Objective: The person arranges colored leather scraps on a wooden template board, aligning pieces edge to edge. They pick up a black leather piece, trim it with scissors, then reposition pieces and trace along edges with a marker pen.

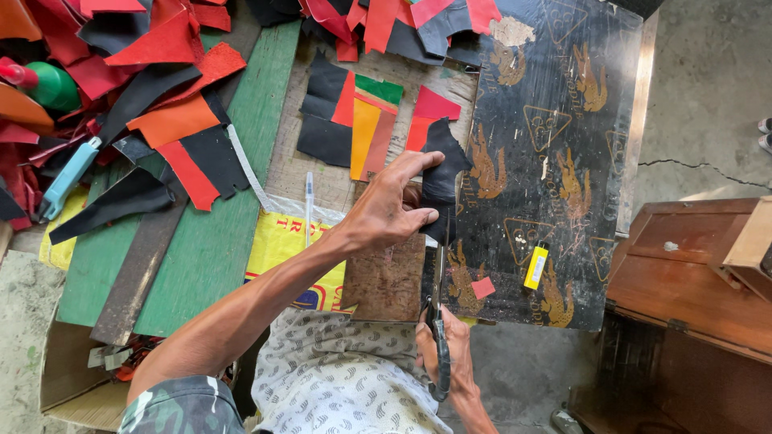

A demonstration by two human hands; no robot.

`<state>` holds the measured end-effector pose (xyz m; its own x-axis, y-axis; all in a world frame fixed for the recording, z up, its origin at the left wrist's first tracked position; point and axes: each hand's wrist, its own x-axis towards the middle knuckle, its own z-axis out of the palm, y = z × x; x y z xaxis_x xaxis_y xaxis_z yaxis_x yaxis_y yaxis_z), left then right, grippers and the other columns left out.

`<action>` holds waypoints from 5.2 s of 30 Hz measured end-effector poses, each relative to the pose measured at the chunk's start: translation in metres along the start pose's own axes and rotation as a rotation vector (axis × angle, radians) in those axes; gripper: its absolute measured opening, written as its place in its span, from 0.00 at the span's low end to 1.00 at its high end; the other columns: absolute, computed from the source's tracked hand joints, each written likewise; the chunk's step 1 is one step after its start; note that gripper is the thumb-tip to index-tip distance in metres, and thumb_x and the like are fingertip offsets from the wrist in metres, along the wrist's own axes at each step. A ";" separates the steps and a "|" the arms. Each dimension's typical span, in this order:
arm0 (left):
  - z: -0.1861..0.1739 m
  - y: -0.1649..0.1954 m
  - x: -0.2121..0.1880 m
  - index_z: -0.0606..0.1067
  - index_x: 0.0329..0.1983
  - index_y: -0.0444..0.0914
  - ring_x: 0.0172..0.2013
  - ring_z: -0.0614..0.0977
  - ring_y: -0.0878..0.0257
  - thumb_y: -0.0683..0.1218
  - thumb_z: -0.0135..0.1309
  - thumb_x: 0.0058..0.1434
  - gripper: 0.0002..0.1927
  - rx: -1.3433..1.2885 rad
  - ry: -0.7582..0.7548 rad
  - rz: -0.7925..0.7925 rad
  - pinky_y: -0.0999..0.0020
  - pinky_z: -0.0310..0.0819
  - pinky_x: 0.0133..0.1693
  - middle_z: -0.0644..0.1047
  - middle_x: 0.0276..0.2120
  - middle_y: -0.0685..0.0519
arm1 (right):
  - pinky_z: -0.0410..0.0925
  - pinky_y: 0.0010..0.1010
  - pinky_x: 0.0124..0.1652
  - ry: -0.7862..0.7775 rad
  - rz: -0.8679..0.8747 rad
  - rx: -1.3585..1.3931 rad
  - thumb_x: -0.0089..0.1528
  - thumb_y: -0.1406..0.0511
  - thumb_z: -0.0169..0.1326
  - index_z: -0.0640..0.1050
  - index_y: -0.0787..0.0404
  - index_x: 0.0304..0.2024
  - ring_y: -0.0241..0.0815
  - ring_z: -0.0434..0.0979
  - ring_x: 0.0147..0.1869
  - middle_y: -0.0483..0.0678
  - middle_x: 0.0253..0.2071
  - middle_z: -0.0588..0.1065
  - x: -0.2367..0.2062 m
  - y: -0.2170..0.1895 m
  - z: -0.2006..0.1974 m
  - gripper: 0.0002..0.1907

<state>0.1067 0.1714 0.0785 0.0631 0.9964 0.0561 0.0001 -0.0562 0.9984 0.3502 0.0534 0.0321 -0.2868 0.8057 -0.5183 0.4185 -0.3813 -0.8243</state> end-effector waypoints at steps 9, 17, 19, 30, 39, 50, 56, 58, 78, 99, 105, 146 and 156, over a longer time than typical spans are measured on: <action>0.001 0.000 0.000 0.63 0.69 0.32 0.56 0.79 0.57 0.31 0.62 0.55 0.38 -0.004 -0.001 0.030 0.68 0.81 0.51 0.68 0.60 0.46 | 0.71 0.28 0.13 0.008 -0.050 -0.021 0.61 0.61 0.51 0.72 0.62 0.28 0.33 0.73 0.15 0.42 0.17 0.66 0.001 0.005 0.000 0.12; 0.001 -0.005 0.000 0.64 0.68 0.31 0.56 0.79 0.57 0.32 0.63 0.54 0.38 0.035 0.008 0.067 0.68 0.83 0.53 0.70 0.59 0.46 | 0.67 0.28 0.13 0.040 -0.071 -0.032 0.62 0.62 0.52 0.70 0.63 0.25 0.32 0.70 0.13 0.42 0.15 0.67 -0.001 0.004 0.003 0.14; 0.001 -0.006 0.000 0.65 0.67 0.30 0.56 0.78 0.57 0.33 0.65 0.54 0.37 0.100 0.025 0.146 0.68 0.81 0.54 0.71 0.57 0.46 | 0.66 0.27 0.13 0.034 -0.059 -0.016 0.62 0.62 0.53 0.71 0.63 0.26 0.31 0.70 0.13 0.42 0.15 0.68 -0.002 0.003 0.004 0.13; 0.011 0.006 -0.011 0.75 0.59 0.32 0.33 0.76 0.69 0.35 0.63 0.56 0.26 0.081 0.091 0.032 0.75 0.75 0.34 0.76 0.46 0.51 | 0.67 0.27 0.18 -0.067 -0.027 0.053 0.63 0.60 0.53 0.71 0.62 0.30 0.34 0.73 0.15 0.43 0.15 0.69 -0.007 -0.013 0.002 0.13; 0.015 0.009 -0.015 0.70 0.65 0.32 0.38 0.81 0.68 0.35 0.62 0.57 0.31 0.016 0.090 0.034 0.74 0.81 0.39 0.74 0.51 0.50 | 0.69 0.28 0.18 -0.011 0.041 0.045 0.63 0.59 0.52 0.71 0.62 0.31 0.33 0.71 0.17 0.43 0.16 0.67 -0.002 -0.005 0.002 0.13; 0.014 0.011 -0.014 0.70 0.65 0.33 0.35 0.81 0.69 0.35 0.64 0.55 0.32 0.031 0.094 -0.020 0.74 0.81 0.37 0.75 0.51 0.51 | 0.70 0.28 0.17 -0.021 -0.070 0.104 0.60 0.64 0.49 0.71 0.64 0.30 0.33 0.72 0.19 0.44 0.19 0.69 -0.003 0.008 0.001 0.09; 0.015 0.009 -0.015 0.70 0.65 0.34 0.36 0.81 0.69 0.35 0.64 0.55 0.32 0.025 0.096 -0.022 0.74 0.82 0.38 0.75 0.51 0.51 | 0.69 0.26 0.16 -0.025 -0.131 0.078 0.61 0.62 0.50 0.71 0.64 0.29 0.32 0.71 0.17 0.43 0.17 0.69 -0.003 0.010 -0.001 0.12; 0.015 0.008 -0.014 0.70 0.65 0.34 0.36 0.81 0.69 0.36 0.64 0.55 0.33 0.015 0.095 -0.019 0.74 0.82 0.38 0.75 0.51 0.51 | 0.69 0.26 0.15 -0.020 -0.137 0.072 0.62 0.61 0.51 0.71 0.63 0.28 0.32 0.71 0.16 0.43 0.17 0.68 -0.003 0.010 -0.001 0.12; 0.016 0.004 -0.015 0.71 0.64 0.33 0.37 0.81 0.69 0.36 0.64 0.55 0.31 0.036 0.082 -0.006 0.74 0.82 0.39 0.75 0.52 0.51 | 0.65 0.24 0.15 0.057 -0.210 -0.015 0.65 0.60 0.52 0.70 0.61 0.25 0.28 0.68 0.16 0.39 0.16 0.66 -0.002 0.024 0.004 0.15; 0.027 0.017 -0.028 0.69 0.67 0.34 0.44 0.84 0.65 0.34 0.61 0.58 0.32 -0.032 0.056 0.013 0.72 0.86 0.45 0.68 0.63 0.47 | 0.70 0.28 0.22 0.008 -0.160 0.048 0.63 0.62 0.51 0.71 0.65 0.32 0.35 0.73 0.20 0.45 0.19 0.69 -0.004 -0.005 0.005 0.11; 0.028 0.019 -0.030 0.69 0.67 0.35 0.40 0.82 0.68 0.33 0.61 0.58 0.32 0.001 0.092 -0.021 0.75 0.85 0.40 0.70 0.61 0.50 | 0.71 0.28 0.22 0.010 -0.144 0.081 0.63 0.62 0.52 0.72 0.65 0.31 0.33 0.71 0.21 0.44 0.20 0.68 -0.001 0.001 0.005 0.12; 0.028 0.013 -0.029 0.69 0.67 0.37 0.39 0.81 0.69 0.34 0.62 0.57 0.33 0.022 0.106 -0.033 0.76 0.85 0.39 0.71 0.60 0.51 | 0.67 0.24 0.16 0.049 -0.283 0.007 0.64 0.59 0.51 0.72 0.61 0.28 0.29 0.70 0.15 0.40 0.15 0.68 0.001 0.028 0.004 0.15; 0.027 0.006 -0.032 0.72 0.63 0.31 0.46 0.82 0.67 0.33 0.58 0.61 0.25 -0.071 0.125 0.017 0.73 0.84 0.49 0.71 0.58 0.49 | 0.65 0.28 0.14 -0.011 -0.069 0.089 0.63 0.59 0.52 0.73 0.64 0.28 0.34 0.71 0.11 0.44 0.12 0.69 -0.008 0.004 0.006 0.15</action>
<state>0.1316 0.1377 0.0823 -0.0625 0.9957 0.0688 -0.0711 -0.0732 0.9948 0.3490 0.0429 0.0319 -0.3215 0.8266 -0.4620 0.3196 -0.3646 -0.8746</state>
